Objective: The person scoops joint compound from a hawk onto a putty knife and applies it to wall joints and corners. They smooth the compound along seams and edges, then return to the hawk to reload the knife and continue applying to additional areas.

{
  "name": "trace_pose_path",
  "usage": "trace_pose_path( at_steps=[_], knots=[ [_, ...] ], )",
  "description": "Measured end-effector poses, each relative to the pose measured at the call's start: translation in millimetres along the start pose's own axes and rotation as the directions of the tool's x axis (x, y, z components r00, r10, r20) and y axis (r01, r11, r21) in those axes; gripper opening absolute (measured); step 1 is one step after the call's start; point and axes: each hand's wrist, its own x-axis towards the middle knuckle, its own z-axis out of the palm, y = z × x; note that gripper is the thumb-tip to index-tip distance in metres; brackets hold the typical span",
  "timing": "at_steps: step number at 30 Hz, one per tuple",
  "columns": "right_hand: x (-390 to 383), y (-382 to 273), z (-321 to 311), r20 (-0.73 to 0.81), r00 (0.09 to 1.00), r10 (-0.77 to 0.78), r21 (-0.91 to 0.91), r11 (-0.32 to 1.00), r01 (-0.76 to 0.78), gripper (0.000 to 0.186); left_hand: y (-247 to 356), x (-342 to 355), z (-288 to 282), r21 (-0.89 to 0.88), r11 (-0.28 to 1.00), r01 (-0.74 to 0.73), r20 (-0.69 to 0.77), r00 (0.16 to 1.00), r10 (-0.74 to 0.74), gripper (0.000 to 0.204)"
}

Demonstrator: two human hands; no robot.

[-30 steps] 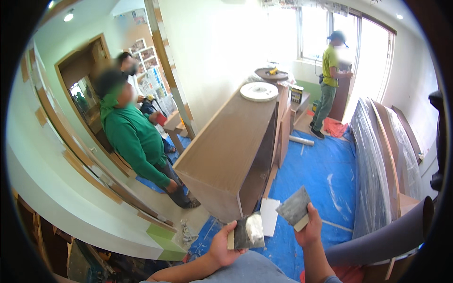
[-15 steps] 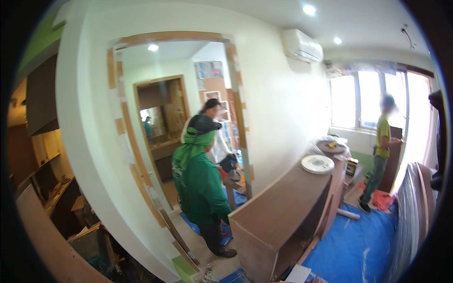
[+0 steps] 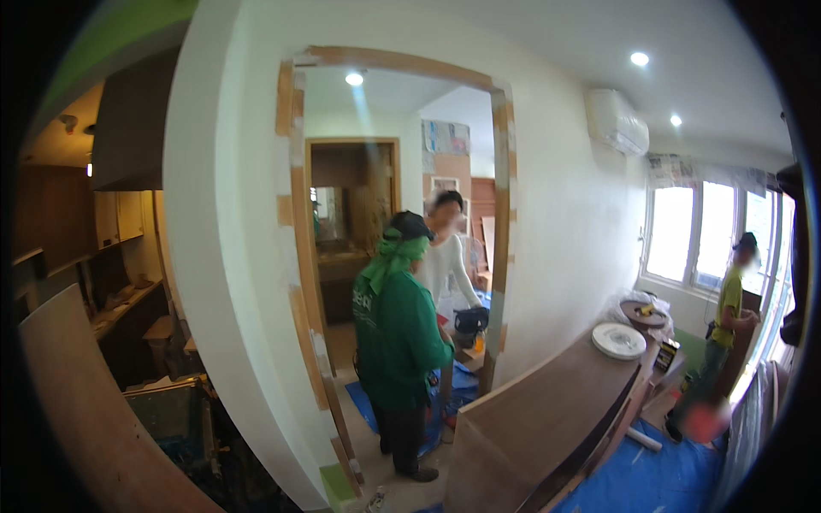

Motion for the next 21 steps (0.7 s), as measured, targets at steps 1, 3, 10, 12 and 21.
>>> trace_pose_path(
  at_steps=[1, 3, 10, 12, 21],
  knots=[
    [10, 2, 15, 0.009, 1.0, -0.013, -0.011, 1.0, 0.013, 0.035, 13, -7, -2, -0.015, 1.0, 0.002, 0.034, 0.999, -0.001, 0.04],
    [29, 13, 45, -0.105, 0.988, -0.116, -0.058, 0.992, 0.11, 0.037, 30, -26, -4, 0.016, 1.0, 0.019, -0.123, 0.992, -0.017, 0.039],
    [26, 11, 88, -0.111, 0.929, -0.353, 0.02, 0.934, 0.357, 0.045, 77, -95, -29, -0.039, 0.993, -0.115, -0.178, 0.978, 0.106, 0.038],
    [11, 25, 103, -0.113, 0.947, -0.299, -0.054, 0.954, 0.295, 0.042, 75, -106, -38, -0.084, 0.989, -0.125, 0.034, 0.991, 0.128, 0.042],
    [23, 78, 163, -0.087, 0.995, 0.05, -0.26, 0.963, -0.071, 0.035, 85, -101, -41, 0.101, 0.993, -0.058, -0.37, 0.925, 0.092, 0.043]
  ],
)
